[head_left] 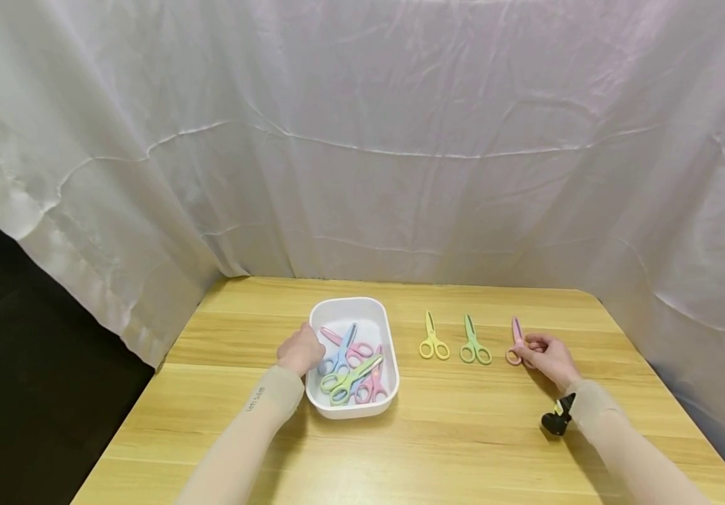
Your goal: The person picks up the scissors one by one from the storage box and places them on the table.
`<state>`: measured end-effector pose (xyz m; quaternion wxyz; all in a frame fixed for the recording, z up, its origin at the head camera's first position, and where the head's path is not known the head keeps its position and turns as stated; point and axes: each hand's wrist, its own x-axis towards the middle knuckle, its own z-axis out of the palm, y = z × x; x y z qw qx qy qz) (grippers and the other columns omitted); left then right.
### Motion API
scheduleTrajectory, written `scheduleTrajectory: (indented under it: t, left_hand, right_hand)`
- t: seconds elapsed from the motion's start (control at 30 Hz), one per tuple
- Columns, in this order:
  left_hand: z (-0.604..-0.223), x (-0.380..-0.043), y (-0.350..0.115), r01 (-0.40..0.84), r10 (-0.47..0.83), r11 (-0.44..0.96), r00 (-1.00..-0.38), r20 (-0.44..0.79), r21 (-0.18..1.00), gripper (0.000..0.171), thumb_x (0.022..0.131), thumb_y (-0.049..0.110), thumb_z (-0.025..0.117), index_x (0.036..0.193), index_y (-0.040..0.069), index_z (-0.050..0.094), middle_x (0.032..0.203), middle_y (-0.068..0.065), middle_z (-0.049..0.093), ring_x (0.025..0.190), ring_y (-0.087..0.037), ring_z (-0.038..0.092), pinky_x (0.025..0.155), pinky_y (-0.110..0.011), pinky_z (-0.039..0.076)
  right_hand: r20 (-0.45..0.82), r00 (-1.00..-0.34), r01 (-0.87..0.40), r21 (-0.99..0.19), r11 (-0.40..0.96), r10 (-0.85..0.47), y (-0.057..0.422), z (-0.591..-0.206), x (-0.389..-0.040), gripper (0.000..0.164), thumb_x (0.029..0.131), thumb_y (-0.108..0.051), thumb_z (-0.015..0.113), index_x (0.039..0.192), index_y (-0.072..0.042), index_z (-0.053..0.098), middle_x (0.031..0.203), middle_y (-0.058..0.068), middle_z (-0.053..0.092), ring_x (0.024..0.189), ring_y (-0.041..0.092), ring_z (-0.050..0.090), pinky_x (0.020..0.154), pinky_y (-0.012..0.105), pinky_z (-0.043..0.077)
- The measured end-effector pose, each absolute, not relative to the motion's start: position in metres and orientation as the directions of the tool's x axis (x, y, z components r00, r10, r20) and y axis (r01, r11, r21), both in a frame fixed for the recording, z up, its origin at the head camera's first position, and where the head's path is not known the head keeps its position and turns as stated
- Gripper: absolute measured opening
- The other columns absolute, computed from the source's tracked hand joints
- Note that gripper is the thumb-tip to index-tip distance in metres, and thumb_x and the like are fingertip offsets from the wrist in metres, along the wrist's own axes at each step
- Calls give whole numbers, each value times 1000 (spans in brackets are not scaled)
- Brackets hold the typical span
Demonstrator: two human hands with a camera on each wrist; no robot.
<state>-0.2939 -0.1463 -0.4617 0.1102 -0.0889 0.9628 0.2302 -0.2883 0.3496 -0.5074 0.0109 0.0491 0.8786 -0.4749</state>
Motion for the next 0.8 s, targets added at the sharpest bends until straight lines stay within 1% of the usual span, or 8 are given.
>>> scheduleTrajectory:
  t: [0.13,0.23,0.33,0.53,0.67,0.8]
  left_hand:
    - [-462,-294,-147,-221,-120,878,-960,-252,424,63,94,22,57,146,-7,38,111,-22,68,89,-29,65,78,-43,56]
    - [-462,-294,-147,-222,-121,878,-960,-253,423,64,94,22,57,147,-7,37,111,-21,68,89,-29,64,79,-44,55]
    - [-462,-294,-147,-224,-122,879,-959,-255,421,64,94,22,56,148,-7,36,110,-21,67,88,-29,64,78,-43,55]
    - [-461,-294,-147,-224,-122,879,-959,-257,420,64,95,22,57,148,-7,36,109,-21,67,88,-28,64,77,-41,55]
    - [-461,-294,-147,-219,-116,879,-959,-257,423,64,94,21,57,148,-8,36,109,-21,67,88,-29,64,77,-42,55]
    - [-462,-295,-147,-219,-115,879,-959,-259,423,64,94,22,57,148,-8,36,110,-21,67,88,-29,63,79,-42,55]
  right_hand:
    - [-74,-996,90,-824,559,51,354,-507,-289,67,96,-28,69,139,16,44,110,16,60,82,-2,53,70,14,53]
    - [-51,-998,64,-793,606,39,355,-508,-290,65,94,-29,70,137,15,47,110,18,63,82,-1,52,70,14,50]
    - [-20,-999,37,-767,641,34,354,-510,-291,61,93,-28,72,134,14,53,107,18,66,80,-1,52,68,14,49]
    - [-4,-1000,19,-777,630,25,355,-512,-291,57,92,-24,73,130,14,56,100,14,69,78,-1,54,66,15,50]
    - [-7,-1000,20,-776,630,23,356,-511,-292,56,92,-25,73,130,14,57,98,11,68,78,0,53,66,16,49]
    - [-5,-1000,11,-779,626,11,356,-511,-292,55,92,-23,73,130,14,56,98,11,68,78,1,53,66,17,48]
